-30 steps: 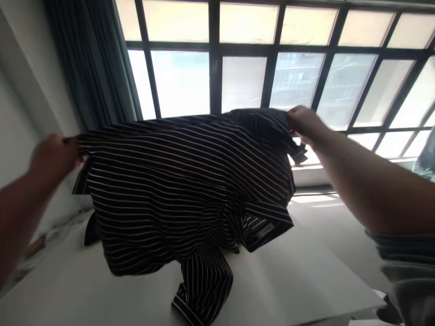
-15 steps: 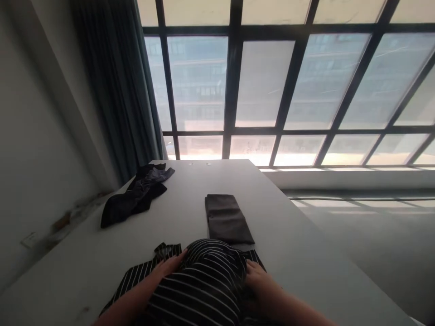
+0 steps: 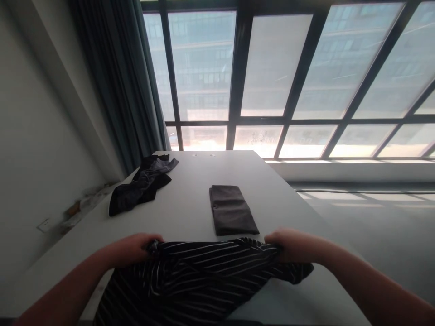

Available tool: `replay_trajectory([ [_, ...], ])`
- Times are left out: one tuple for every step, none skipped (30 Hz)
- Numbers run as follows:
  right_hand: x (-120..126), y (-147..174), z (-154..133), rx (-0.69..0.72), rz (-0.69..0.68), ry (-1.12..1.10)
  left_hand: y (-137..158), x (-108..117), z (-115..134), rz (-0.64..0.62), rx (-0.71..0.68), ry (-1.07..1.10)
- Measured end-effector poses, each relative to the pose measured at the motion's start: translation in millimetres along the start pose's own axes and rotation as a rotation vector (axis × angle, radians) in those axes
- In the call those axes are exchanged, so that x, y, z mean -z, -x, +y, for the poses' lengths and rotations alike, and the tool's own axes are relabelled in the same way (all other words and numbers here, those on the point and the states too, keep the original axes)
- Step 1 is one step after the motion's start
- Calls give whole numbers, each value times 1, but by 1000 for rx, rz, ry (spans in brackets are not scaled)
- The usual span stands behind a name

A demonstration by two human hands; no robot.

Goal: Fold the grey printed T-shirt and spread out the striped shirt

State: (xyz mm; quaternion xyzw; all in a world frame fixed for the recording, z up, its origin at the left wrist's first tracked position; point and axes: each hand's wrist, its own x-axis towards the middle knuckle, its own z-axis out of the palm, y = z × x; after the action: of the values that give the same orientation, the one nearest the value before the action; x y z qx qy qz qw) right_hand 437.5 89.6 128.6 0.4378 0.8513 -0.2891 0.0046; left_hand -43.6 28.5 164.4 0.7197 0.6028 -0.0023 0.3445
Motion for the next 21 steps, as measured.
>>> replay_trajectory([
  [15, 4, -1, -23, -82, -27, -2, 18, -9, 50, 2, 0],
  [29, 7, -4, -19, -168, -80, -6, 35, -17, 131, 0, -9],
  [40, 8, -7, 10, -250, -145, -11, 50, -23, 268, -9, -39],
  [49, 7, -12, 58, -309, -221, -17, 61, -25, 451, -20, -90],
  [55, 5, -18, 114, -346, -314, -23, 68, -24, 653, -27, -143],
  [59, 1, -25, 159, -362, -428, -28, 69, -18, 861, -33, -190],
  [59, -4, -33, 186, -350, -558, -32, 64, -8, 1052, -48, -216],
  [56, -9, -42, 194, -316, -694, -33, 53, 5, 1191, -85, -216],
  [52, -15, -53, 180, -269, -824, -32, 36, 19, 1211, -187, -192],
  [46, -21, -64, 154, -209, -936, -30, 14, 34, 1125, -292, -141],
  [40, -26, -75, 123, -152, -1027, -28, -12, 47, 969, -354, -81],
  [33, -32, -86, 92, -99, -1110, -25, -40, 58, 760, -364, -26],
  [28, -37, -96, 69, -45, -1189, -23, -67, 67, 554, -356, 27],
  [24, -41, -104, 55, 3, -1258, -23, -91, 74, 423, -327, 82],
  [21, -46, -111, 50, 54, -1319, -23, -112, 78, 364, -302, 154],
  [20, -51, -116, 47, 101, -1367, -24, -128, 80, 316, -309, 244],
  [20, -56, -119, 45, 140, -1402, -27, -139, 80, 281, -331, 344],
  [21, -61, -121, 47, 171, -1429, -30, -146, 80, 267, -349, 431],
  [22, -64, -121, 60, 192, -1452, -33, -149, 80, 260, -362, 504],
  [24, -67, -120, 89, 201, -1467, -36, -150, 80, 260, -359, 564],
  [24, -69, -118, 133, 202, -1474, -39, -148, 80, 265, -337, 616],
])
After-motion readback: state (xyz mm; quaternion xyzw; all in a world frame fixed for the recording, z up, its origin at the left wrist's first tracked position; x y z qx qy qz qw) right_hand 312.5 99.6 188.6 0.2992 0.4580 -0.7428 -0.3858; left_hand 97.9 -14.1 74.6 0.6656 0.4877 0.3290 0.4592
